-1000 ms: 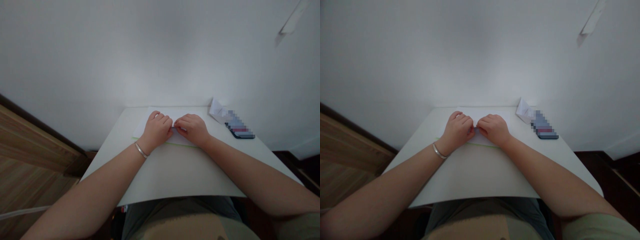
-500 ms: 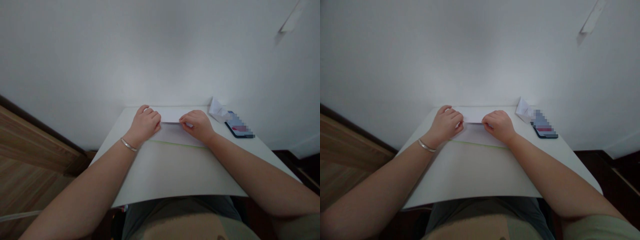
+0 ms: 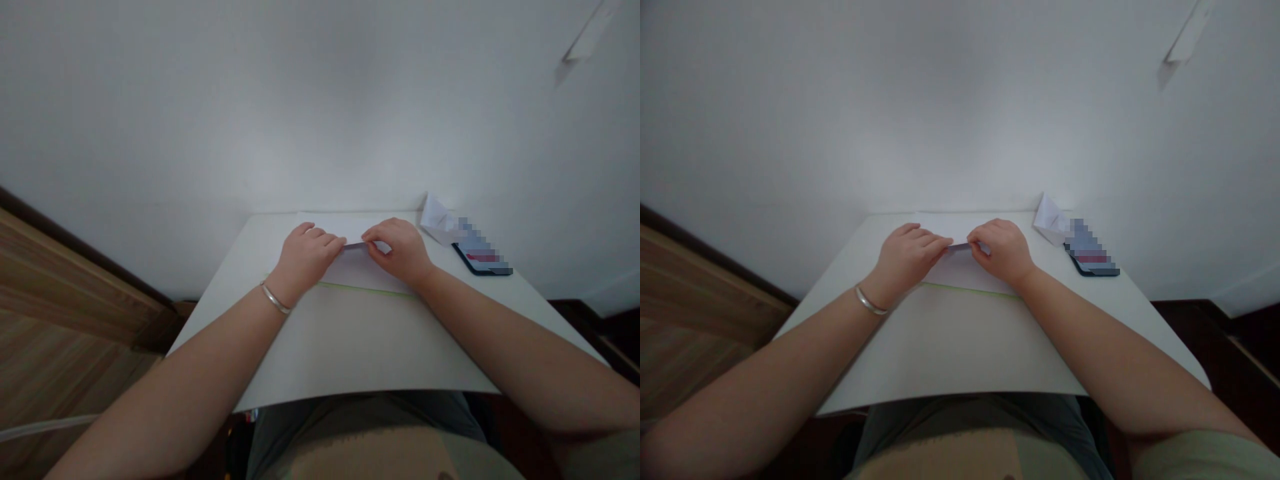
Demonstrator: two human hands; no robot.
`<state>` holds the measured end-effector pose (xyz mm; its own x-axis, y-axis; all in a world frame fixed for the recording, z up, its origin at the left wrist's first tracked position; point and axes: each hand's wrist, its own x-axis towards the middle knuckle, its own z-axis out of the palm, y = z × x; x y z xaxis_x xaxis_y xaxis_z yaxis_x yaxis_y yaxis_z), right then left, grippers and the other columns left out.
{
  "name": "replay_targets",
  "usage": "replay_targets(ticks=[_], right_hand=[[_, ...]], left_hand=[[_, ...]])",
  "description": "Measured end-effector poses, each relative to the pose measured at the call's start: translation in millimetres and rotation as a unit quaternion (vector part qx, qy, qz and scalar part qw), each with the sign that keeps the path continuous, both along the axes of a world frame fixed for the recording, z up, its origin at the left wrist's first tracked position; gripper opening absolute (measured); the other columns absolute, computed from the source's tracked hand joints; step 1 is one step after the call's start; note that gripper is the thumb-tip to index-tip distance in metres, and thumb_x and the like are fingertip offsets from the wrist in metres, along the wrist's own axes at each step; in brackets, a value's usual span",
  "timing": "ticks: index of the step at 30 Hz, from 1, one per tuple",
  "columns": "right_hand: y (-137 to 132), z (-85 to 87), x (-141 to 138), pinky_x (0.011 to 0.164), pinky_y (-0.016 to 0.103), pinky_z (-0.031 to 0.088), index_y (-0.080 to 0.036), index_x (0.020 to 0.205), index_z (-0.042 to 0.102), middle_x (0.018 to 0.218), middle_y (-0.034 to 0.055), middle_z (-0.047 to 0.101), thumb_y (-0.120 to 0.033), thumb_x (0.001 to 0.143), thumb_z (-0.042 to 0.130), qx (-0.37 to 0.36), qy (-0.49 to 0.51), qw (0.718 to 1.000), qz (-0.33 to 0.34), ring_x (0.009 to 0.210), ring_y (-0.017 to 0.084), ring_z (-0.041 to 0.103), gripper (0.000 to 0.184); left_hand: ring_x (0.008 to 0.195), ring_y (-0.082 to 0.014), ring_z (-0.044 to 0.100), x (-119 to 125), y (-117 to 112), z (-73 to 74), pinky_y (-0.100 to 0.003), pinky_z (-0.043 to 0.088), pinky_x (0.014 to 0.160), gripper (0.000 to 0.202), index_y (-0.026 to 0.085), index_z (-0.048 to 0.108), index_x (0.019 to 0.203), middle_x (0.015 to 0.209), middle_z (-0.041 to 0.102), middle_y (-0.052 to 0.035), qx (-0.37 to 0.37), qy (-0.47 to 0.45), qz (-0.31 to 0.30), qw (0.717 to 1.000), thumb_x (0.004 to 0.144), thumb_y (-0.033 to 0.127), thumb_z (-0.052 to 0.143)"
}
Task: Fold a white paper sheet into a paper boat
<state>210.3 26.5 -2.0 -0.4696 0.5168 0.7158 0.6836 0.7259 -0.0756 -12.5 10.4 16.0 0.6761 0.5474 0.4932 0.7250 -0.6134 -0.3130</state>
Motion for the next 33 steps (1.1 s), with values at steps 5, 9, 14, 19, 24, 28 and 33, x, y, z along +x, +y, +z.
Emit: replay_targets(ticks=[5,9,14,19,24,28,33], right_hand=[[-7,2.4,-9,0.085,0.036,0.037,-0.022,0.086,0.065,0.087,0.0038,0.071,-0.019,0.084,0.051,0.007,-0.046,0.998,-0.037,0.088,0.021,0.060,0.015],[-11,3.9,-16,0.090,0.038,0.034,-0.022,0.086,0.065,0.089,0.0049,0.071,-0.021,0.085,0.050,0.016,-0.069,0.997,-0.042,0.088,0.022,0.058,0.016],[-12,6.1,-19,0.090,0.038,0.034,-0.022,0.084,0.064,0.089,0.0053,0.070,-0.020,0.085,0.048,0.023,-0.105,0.994,-0.031,0.088,0.022,0.056,0.016],[-13,6.4,-21,0.087,0.037,0.035,-0.021,0.084,0.063,0.088,0.0062,0.070,-0.019,0.082,0.049,0.025,-0.122,0.992,-0.034,0.087,0.022,0.055,0.015],[-6,0.4,-14,0.083,0.036,0.036,-0.021,0.083,0.064,0.086,0.0059,0.070,-0.018,0.079,0.051,0.009,-0.095,0.994,-0.047,0.085,0.022,0.058,0.013],[1,-3.7,-3,0.081,0.034,0.038,-0.021,0.083,0.065,0.086,0.0052,0.071,-0.016,0.077,0.052,-0.007,-0.089,0.995,-0.047,0.084,0.021,0.060,0.014],[5,-4.3,4,0.078,0.033,0.040,-0.020,0.082,0.065,0.085,0.0047,0.071,-0.016,0.076,0.053,-0.023,-0.095,0.993,-0.063,0.084,0.021,0.062,0.013]], left_hand=[[0.077,-0.0187,0.063,2,-2,-3.9,-0.034,0.039,0.067,0.019,0.022,0.063,0.102,0.085,0.071,-0.0041,0.010,0.012,0.025,1.000,0.093,0.022,0.047],[0.077,-0.0177,0.061,7,-9,0.5,-0.032,0.035,0.060,0.021,0.021,0.060,0.106,0.091,0.070,-0.0041,0.001,0.036,0.014,0.999,0.095,0.020,0.043],[0.076,-0.0199,0.056,10,-10,1.7,-0.035,0.032,0.060,0.015,0.020,0.061,0.091,0.080,0.065,-0.0041,0.022,0.051,0.006,0.998,0.093,0.020,0.046],[0.077,-0.0204,0.054,9,-6,0.7,-0.035,0.031,0.061,0.011,0.021,0.061,0.090,0.079,0.062,-0.0044,0.034,0.056,-0.014,0.998,0.091,0.022,0.050],[0.075,-0.0199,0.053,5,-3,0.5,-0.034,0.031,0.059,0.011,0.022,0.061,0.086,0.080,0.062,-0.0040,0.028,0.058,-0.009,0.998,0.091,0.025,0.051],[0.073,-0.0189,0.053,-1,1,-2.4,-0.031,0.029,0.056,0.009,0.021,0.061,0.084,0.080,0.061,-0.0037,0.025,0.063,-0.002,0.998,0.088,0.025,0.054],[0.070,-0.0175,0.051,-4,5,-6.3,-0.030,0.025,0.051,0.009,0.021,0.062,0.082,0.079,0.060,-0.0031,0.037,0.052,-0.006,0.998,0.087,0.023,0.054]])
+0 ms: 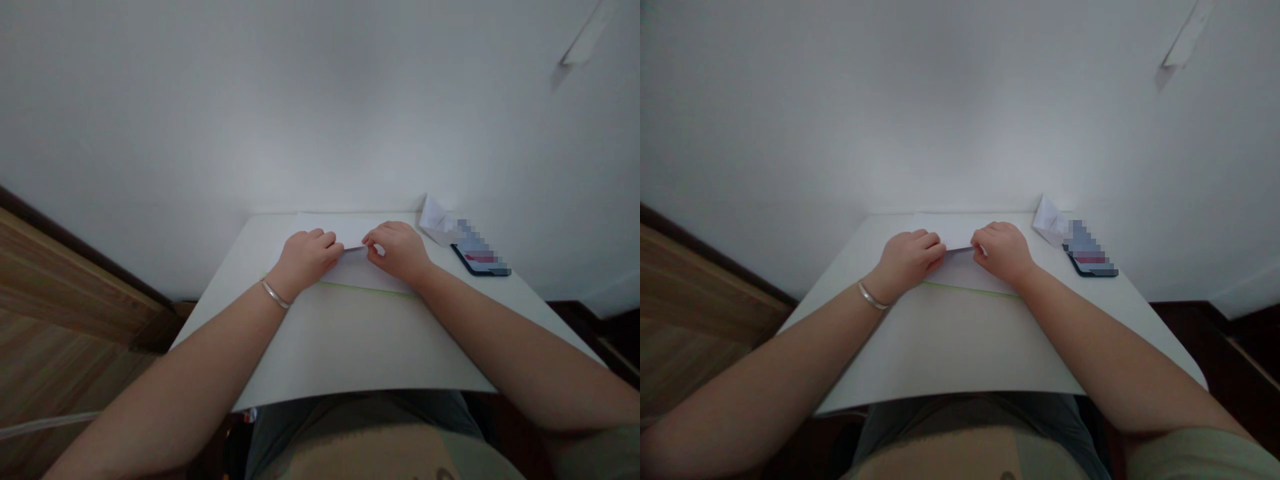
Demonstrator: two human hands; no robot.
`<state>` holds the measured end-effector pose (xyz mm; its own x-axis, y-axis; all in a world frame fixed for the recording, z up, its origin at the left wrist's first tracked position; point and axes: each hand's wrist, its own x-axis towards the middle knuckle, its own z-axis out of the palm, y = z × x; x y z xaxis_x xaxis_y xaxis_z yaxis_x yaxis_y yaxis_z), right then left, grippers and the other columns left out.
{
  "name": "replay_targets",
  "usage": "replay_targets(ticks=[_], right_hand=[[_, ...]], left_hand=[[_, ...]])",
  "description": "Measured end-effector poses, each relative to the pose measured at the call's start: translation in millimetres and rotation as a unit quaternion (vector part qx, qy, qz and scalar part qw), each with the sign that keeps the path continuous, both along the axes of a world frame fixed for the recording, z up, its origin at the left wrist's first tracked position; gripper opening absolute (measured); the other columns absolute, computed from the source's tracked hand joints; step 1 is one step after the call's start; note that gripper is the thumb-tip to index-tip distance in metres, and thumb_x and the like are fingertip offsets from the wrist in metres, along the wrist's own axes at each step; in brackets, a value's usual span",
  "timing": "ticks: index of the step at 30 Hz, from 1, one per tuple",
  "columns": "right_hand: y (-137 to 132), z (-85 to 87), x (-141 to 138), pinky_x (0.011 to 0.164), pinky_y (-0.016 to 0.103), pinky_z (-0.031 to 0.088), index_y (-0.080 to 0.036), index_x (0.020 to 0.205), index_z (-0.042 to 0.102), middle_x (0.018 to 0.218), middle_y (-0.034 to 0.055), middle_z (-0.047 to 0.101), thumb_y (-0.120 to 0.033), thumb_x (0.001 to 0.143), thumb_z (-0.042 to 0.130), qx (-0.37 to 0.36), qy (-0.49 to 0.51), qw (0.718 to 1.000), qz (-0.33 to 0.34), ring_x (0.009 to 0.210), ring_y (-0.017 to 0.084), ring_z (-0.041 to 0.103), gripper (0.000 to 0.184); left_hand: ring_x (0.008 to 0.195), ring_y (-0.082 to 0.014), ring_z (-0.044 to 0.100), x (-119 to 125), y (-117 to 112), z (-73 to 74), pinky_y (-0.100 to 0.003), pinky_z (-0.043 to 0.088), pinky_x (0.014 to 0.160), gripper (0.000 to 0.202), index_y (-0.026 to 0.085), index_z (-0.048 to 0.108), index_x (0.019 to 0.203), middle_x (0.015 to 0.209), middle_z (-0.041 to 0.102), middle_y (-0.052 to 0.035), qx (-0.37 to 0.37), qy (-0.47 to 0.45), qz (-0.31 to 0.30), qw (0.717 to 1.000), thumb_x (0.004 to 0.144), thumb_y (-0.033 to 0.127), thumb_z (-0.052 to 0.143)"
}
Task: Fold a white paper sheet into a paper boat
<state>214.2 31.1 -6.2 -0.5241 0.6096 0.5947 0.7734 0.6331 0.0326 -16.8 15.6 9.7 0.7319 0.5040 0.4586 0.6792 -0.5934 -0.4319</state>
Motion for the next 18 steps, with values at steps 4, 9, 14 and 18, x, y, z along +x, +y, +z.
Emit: replay_targets(ticks=[4,9,14,18], right_hand=[[1,-0.9,3,0.072,0.031,0.041,-0.020,0.082,0.064,0.086,0.0041,0.072,-0.017,0.077,0.053,-0.009,-0.003,1.000,-0.025,0.086,0.021,0.062,0.014],[2,-2.6,7,0.068,0.031,0.042,-0.021,0.084,0.064,0.088,0.0044,0.071,-0.018,0.077,0.053,-0.022,0.021,0.996,-0.079,0.086,0.022,0.062,0.014],[-4,0.5,3,0.076,0.032,0.043,-0.020,0.091,0.062,0.098,0.0052,0.071,-0.021,0.080,0.055,-0.003,0.060,0.998,-0.038,0.092,0.021,0.060,0.014],[-8,2.7,-6,0.075,0.032,0.042,-0.021,0.087,0.063,0.095,0.0043,0.071,-0.025,0.087,0.051,0.007,-0.029,0.999,0.046,0.090,0.021,0.059,0.013]], left_hand=[[0.068,-0.0168,0.050,-4,2,-1.0,-0.029,0.023,0.050,0.013,0.021,0.061,0.080,0.077,0.059,-0.0033,0.005,-0.006,0.004,1.000,0.088,0.023,0.052],[0.069,-0.0166,0.051,-7,3,-1.9,-0.029,0.023,0.049,0.014,0.020,0.061,0.079,0.079,0.060,-0.0035,0.005,-0.012,0.010,1.000,0.088,0.024,0.051],[0.070,-0.0166,0.052,-4,2,-2.1,-0.029,0.024,0.049,0.014,0.020,0.061,0.080,0.080,0.061,-0.0032,-0.006,-0.012,0.013,1.000,0.089,0.024,0.051],[0.070,-0.0168,0.052,0,-1,-1.2,-0.029,0.027,0.050,0.015,0.020,0.061,0.082,0.079,0.061,-0.0028,-0.025,-0.002,-0.001,1.000,0.091,0.026,0.051]])
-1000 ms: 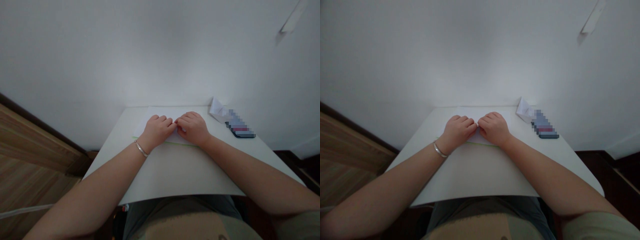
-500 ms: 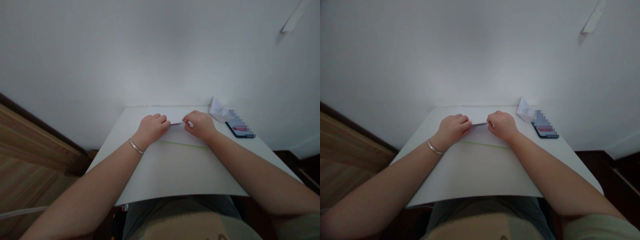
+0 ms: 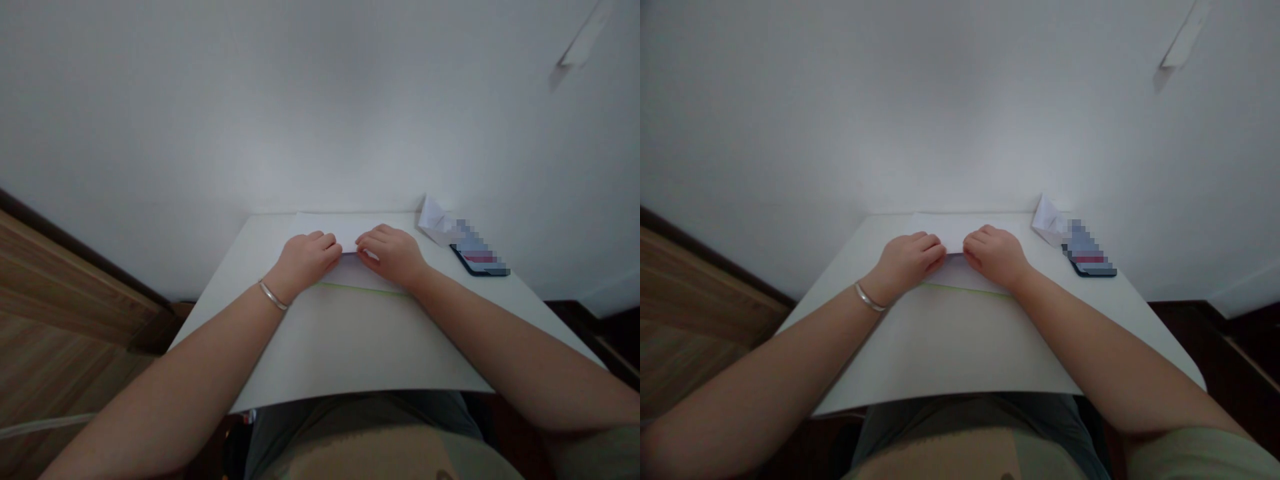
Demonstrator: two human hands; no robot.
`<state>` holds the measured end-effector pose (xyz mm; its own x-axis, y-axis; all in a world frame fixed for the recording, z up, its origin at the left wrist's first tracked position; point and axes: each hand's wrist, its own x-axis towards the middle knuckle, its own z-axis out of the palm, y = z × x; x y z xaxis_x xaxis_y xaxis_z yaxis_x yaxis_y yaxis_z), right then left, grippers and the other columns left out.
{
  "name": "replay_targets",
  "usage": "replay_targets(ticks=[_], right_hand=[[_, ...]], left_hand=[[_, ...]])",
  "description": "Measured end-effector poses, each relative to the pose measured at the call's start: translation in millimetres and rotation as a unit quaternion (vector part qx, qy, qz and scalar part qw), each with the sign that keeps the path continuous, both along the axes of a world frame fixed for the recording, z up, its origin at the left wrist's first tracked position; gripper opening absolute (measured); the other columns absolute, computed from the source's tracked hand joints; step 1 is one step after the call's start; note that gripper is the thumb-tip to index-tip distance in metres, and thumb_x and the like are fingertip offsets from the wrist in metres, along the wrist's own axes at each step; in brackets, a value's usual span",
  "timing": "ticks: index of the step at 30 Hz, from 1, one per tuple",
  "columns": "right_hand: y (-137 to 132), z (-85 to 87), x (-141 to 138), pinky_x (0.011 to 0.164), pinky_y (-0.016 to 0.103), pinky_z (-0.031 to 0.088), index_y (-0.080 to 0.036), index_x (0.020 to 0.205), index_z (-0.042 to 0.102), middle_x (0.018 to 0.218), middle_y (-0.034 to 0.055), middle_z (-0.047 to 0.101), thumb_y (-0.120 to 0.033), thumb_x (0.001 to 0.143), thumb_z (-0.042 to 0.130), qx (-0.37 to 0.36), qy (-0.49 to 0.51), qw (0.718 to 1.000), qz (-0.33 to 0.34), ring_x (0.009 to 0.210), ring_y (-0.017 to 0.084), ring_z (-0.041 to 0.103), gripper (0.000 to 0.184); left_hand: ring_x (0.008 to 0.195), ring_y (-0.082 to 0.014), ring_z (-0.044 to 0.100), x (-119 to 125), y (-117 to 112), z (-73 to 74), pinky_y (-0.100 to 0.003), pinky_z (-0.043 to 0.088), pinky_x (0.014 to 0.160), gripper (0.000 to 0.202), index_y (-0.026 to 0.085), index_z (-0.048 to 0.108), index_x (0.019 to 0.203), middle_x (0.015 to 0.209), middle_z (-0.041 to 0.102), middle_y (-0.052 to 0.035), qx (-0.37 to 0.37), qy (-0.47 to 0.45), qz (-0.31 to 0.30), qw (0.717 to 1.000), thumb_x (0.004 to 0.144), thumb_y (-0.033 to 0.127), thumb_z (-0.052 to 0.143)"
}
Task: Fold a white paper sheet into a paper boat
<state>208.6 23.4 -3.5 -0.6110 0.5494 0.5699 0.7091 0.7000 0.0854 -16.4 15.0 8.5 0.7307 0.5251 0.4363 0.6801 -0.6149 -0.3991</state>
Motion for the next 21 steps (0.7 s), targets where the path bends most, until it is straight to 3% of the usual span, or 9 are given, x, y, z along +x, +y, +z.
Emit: replay_targets(ticks=[7,11,15,21], right_hand=[[6,-3.9,9,0.068,0.029,0.041,-0.021,0.086,0.064,0.092,0.0043,0.071,-0.017,0.084,0.051,-0.038,-0.027,0.998,-0.043,0.088,0.019,0.060,0.013],[7,-5.3,16,0.070,0.028,0.042,-0.022,0.086,0.063,0.096,0.0032,0.070,-0.017,0.080,0.054,-0.088,-0.014,0.994,-0.061,0.092,0.019,0.061,0.012],[8,-6.7,16,0.071,0.028,0.044,-0.023,0.085,0.063,0.097,0.0026,0.070,-0.019,0.081,0.054,-0.115,-0.017,0.991,-0.065,0.094,0.018,0.061,0.010],[9,-8.9,17,0.075,0.029,0.045,-0.023,0.086,0.063,0.101,0.0027,0.070,-0.018,0.081,0.054,-0.123,-0.009,0.991,-0.058,0.097,0.019,0.060,0.011]], left_hand=[[0.080,-0.0200,0.057,-6,1,4.4,-0.029,0.037,0.057,0.019,0.020,0.066,0.090,0.090,0.064,-0.0055,-0.063,-0.005,0.049,0.997,0.092,0.028,0.048],[0.091,-0.0240,0.058,-11,5,1.8,-0.033,0.046,0.071,0.021,0.019,0.067,0.101,0.099,0.062,-0.0084,-0.102,-0.080,0.114,0.985,0.084,0.026,0.055],[0.097,-0.0262,0.059,-12,11,-8.3,-0.038,0.047,0.086,0.046,0.017,0.058,0.123,0.107,0.061,-0.0121,-0.150,-0.182,0.177,0.956,0.077,0.025,0.058],[0.100,-0.0300,0.061,-10,21,-19.0,-0.042,0.047,0.088,0.060,0.016,0.051,0.132,0.110,0.066,-0.0122,-0.233,-0.286,0.263,0.891,0.076,0.036,0.058]])
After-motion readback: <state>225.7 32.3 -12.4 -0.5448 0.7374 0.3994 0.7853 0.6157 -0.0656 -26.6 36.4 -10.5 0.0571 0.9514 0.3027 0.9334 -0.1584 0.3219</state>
